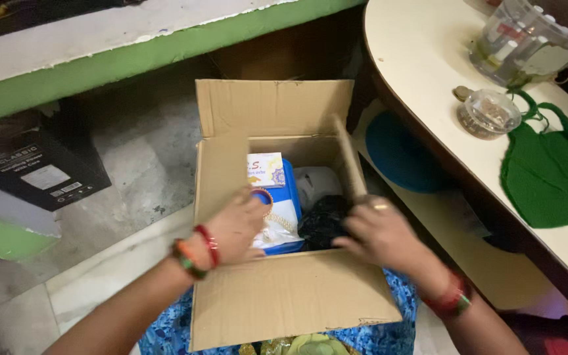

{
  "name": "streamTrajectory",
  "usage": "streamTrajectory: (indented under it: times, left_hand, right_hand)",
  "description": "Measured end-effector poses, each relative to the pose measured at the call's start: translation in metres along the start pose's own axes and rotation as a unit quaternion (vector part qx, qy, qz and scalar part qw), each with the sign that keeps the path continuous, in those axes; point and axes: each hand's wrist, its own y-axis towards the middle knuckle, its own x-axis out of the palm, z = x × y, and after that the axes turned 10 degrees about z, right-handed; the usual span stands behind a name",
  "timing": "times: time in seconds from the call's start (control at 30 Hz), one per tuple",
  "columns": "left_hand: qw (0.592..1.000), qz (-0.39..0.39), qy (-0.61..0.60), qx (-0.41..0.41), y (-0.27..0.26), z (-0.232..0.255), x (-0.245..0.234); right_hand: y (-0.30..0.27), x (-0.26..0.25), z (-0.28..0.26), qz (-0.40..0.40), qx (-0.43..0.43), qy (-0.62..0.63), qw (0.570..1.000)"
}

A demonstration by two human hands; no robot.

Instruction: The person retrieves a cardboard box from under a shelf, opens it, and rearranges its contents including a blue plastic container, a small white box with red bangles, and a black plastic bag. The person closes the box and places it back under the shelf.

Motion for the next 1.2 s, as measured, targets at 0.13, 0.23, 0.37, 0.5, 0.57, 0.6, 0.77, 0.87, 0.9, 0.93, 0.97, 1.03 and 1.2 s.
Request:
streamTrajectory:
  times: [0.13, 0.23, 0.37, 0.5, 0.57, 0.6, 0.77, 0.87, 0.9, 0.93, 0.97, 1.03, 1.2]
  left_hand:
    - [0.97, 0.025, 0.02, -0.243, -0.054, -0.017, -0.05]
    - [0.878, -0.174, 0.128, -0.428, -0.089, -0.027, -0.048]
    - [0.83, -0.1, -0.065, -0.544, -0.105, -0.038, 0.023]
    - [0.792, -0.098, -0.06, -0.6, -0.099, -0.053, 0.109]
    - [0.818, 0.012, -0.12, -0.563, -0.122, -0.06, 0.124]
    - [0.823, 0.067, -0.148, -0.543, -0.132, -0.061, 0.128]
    - [0.785, -0.004, -0.148, -0.602, -0.18, -0.045, 0.112]
    - [0.764, -0.024, -0.138, -0.63, -0.202, -0.036, 0.079]
    - [0.758, -0.033, -0.131, -0.638, -0.209, -0.031, 0.068]
    - [0.755, -0.045, -0.113, -0.645, -0.211, -0.027, 0.06]
    - [0.751, -0.057, -0.094, -0.651, -0.212, -0.023, 0.054]
    - [0.767, -0.037, -0.035, -0.639, -0.207, -0.012, 0.047]
    - [0.883, -0.01, 0.112, -0.455, -0.188, 0.005, 0.046]
  right_hand:
    - [-0.038, -0.031, 0.023, 0.086, 0.126, -0.103, 0.983]
    - [-0.07, -0.032, 0.03, 0.124, 0.206, -0.116, 0.964]
    - [-0.096, -0.015, 0.032, 0.177, 0.288, -0.131, 0.932]
    - [-0.104, -0.003, 0.032, 0.206, 0.275, -0.134, 0.929]
    - [-0.104, -0.001, 0.029, 0.222, 0.277, -0.136, 0.925]
    - [-0.102, 0.0, 0.029, 0.226, 0.283, -0.138, 0.922]
    - [-0.089, 0.004, 0.012, 0.244, 0.291, -0.102, 0.919]
    - [-0.084, 0.01, 0.007, 0.216, 0.279, -0.082, 0.932]
    - [-0.084, 0.015, 0.004, 0.2, 0.269, -0.091, 0.938]
    - [-0.082, 0.021, 0.005, 0.188, 0.255, -0.101, 0.943]
    - [-0.08, 0.029, 0.004, 0.105, 0.293, -0.096, 0.946]
    - [-0.08, 0.048, 0.004, -0.064, 0.358, -0.087, 0.927]
    - [-0.094, 0.116, -0.018, -0.056, 0.502, 0.25, 0.826]
